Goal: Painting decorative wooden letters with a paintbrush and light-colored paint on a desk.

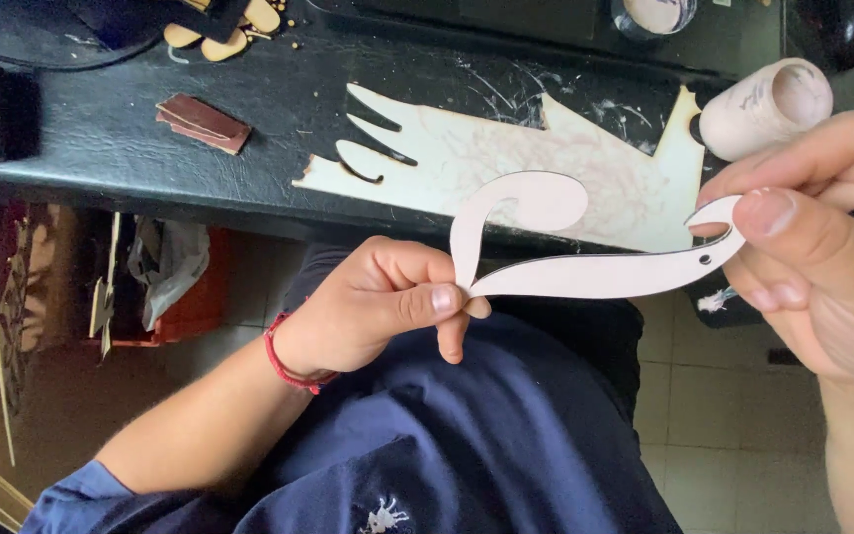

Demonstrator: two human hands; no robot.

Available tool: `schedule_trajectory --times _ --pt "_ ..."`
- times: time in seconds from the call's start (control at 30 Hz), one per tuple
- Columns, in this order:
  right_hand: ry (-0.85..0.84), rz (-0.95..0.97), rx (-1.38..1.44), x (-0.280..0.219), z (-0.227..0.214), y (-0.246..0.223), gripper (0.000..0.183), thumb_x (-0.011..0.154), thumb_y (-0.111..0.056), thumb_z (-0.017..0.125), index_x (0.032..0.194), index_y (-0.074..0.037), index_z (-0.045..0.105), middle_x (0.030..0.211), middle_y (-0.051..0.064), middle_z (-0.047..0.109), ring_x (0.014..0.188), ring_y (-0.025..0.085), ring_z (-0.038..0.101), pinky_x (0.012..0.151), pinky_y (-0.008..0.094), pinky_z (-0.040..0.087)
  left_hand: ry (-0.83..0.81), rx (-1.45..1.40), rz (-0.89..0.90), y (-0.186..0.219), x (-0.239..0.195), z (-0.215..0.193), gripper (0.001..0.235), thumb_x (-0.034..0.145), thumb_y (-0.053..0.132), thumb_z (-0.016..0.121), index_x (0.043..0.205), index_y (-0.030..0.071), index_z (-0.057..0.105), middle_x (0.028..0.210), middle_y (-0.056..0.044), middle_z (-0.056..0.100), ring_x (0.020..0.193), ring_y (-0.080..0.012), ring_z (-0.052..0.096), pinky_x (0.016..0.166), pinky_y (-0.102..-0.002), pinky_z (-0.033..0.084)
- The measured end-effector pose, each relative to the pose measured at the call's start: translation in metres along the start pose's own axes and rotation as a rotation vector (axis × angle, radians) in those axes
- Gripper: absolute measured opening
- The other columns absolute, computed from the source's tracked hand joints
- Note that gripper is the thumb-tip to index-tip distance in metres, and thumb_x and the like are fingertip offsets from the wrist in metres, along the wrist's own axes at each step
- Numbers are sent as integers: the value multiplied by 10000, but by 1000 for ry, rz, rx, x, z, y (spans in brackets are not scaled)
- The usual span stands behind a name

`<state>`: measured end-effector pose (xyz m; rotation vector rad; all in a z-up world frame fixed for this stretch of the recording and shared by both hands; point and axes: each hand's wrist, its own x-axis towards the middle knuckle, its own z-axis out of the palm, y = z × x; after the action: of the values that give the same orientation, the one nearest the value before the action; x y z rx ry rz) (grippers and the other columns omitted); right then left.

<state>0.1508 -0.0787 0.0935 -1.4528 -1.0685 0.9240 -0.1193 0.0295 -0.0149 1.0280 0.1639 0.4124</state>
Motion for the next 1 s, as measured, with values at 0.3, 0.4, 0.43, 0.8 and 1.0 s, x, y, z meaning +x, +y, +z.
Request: schedule_trajectory --times 0.3,0.4,0.43,0.8,1.0 --pt "-34 -31 -89 8 -9 12 262 993 -255 572 1055 -2 554 569 28 474 349 -23 325 362 114 300 -143 -119 -38 -15 1 1 246 1007 199 626 1163 15 677 850 -96 733 777 -125 683 783 -234 523" --pt "-59 -37 -137 11 -9 13 289 1004 -291 552 1053 -6 539 467 -31 356 339 -16 309 360 122 289 -166 -163 -39 -20 3 1 257 1011 203 629 1181 14 671 863 -103 732 787 -143 689 781 -245 536" --pt "-52 -35 -139 11 -8 13 293 1001 -296 554 1048 -7 537 465 -29 347 339 -10 301 360 128 278 -179 -193 -40 -22 3 1 259 1015 208 630 1187 18 670 866 -105 730 793 -157 691 783 -255 543" --pt "-186 -159 28 6 -47 56 108 1113 -305 507 1195 -239 531 1012 -60 599 462 -46 366 430 91 373 -177 -198 -61 -30 8 3 275 1005 209 628 1178 -2 653 865 -100 724 798 -152 699 779 -257 574" --pt "-214 -157 36 3 -57 73 386 1090 -503 527 1270 -164 490 851 -84 491 417 -34 356 430 100 378 91 382 286 -9 4 17 163 960 182 660 1044 48 699 937 -47 734 854 -111 689 795 -231 564"
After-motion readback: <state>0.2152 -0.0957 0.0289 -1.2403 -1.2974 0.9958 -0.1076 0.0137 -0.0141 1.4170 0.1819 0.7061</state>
